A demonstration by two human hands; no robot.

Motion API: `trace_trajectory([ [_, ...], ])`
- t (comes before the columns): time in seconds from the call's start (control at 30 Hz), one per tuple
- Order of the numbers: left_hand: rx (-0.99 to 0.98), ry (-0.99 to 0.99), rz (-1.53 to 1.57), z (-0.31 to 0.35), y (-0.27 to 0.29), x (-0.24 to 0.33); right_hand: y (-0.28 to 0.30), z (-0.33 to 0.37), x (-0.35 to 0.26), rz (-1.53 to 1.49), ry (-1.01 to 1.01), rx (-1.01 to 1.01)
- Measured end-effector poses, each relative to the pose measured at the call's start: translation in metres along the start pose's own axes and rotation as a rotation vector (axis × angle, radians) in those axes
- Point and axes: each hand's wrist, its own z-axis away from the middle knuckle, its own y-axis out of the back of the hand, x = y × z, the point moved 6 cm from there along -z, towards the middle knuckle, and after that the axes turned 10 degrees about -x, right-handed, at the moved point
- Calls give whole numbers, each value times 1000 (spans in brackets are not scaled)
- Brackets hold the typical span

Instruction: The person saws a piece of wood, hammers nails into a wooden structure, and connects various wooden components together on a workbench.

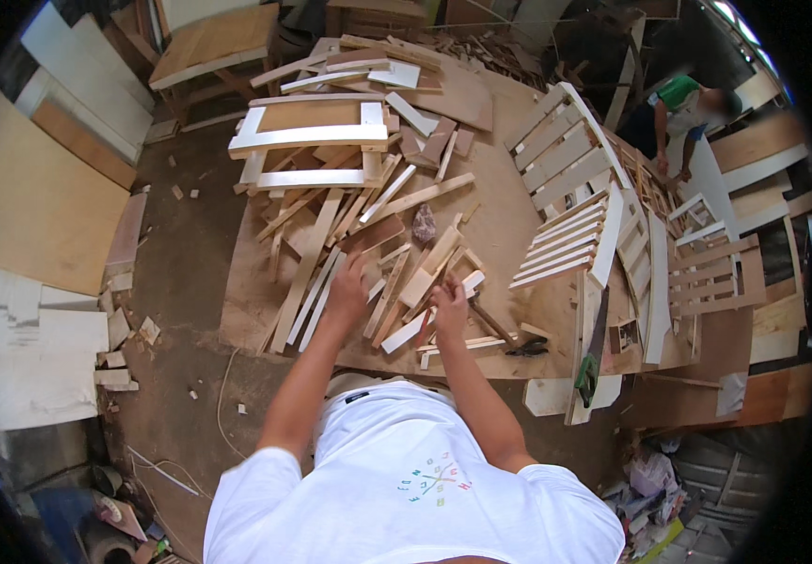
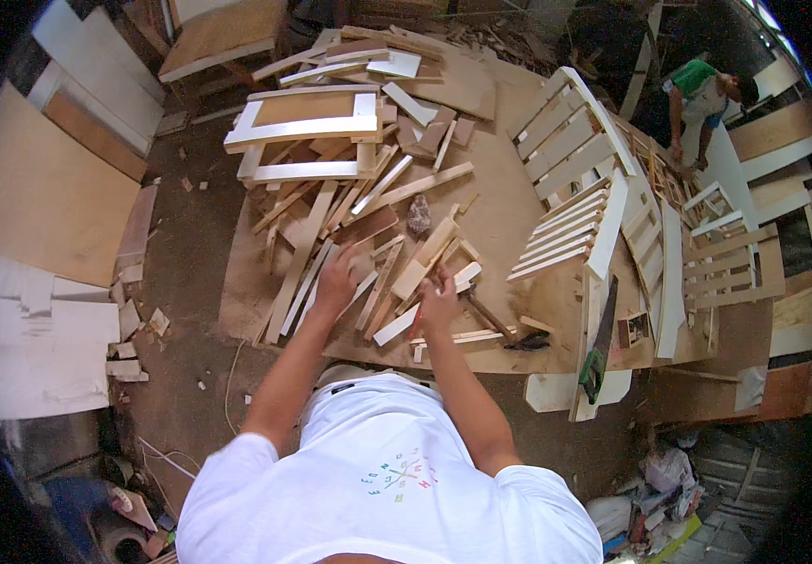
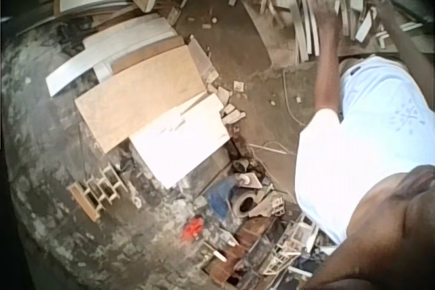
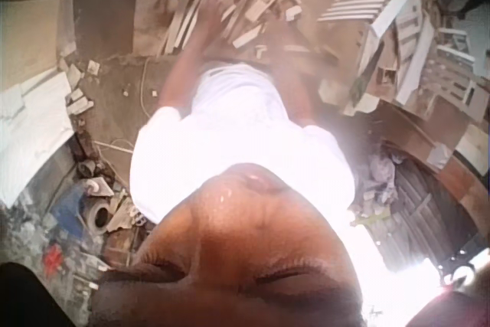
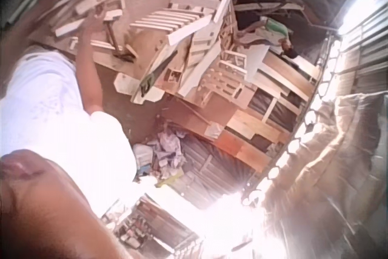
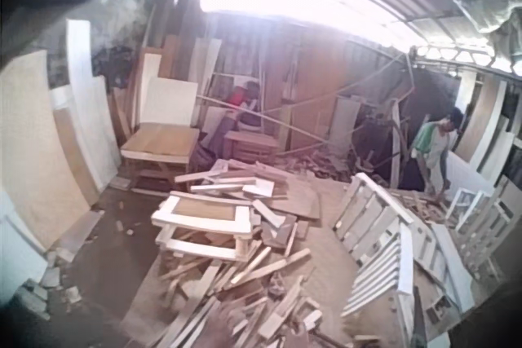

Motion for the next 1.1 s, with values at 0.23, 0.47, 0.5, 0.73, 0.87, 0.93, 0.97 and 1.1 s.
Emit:
trace_trajectory([
  [0.23,-525,189,-501,-64,-67,-46,-5,34,7,13,-266,-140],
  [0.47,-404,-12,-53,-84,-46,-18,44,17,3,-114,-213,68],
  [0.5,-407,-15,82,-87,-43,-8,48,16,2,-127,-207,59],
  [0.73,-644,441,1258,-27,-40,80,48,29,-31,-267,-170,-47],
  [0.87,-853,487,1406,33,-62,127,60,44,-76,-491,-57,-144],
  [0.93,-897,515,1410,57,-77,149,88,54,-69,-383,-97,-149],
  [0.97,-884,532,1407,67,-86,159,104,59,-71,-334,-115,-156],
  [1.1,-889,403,1090,100,-124,209,183,87,-58,-297,-140,-89],
])
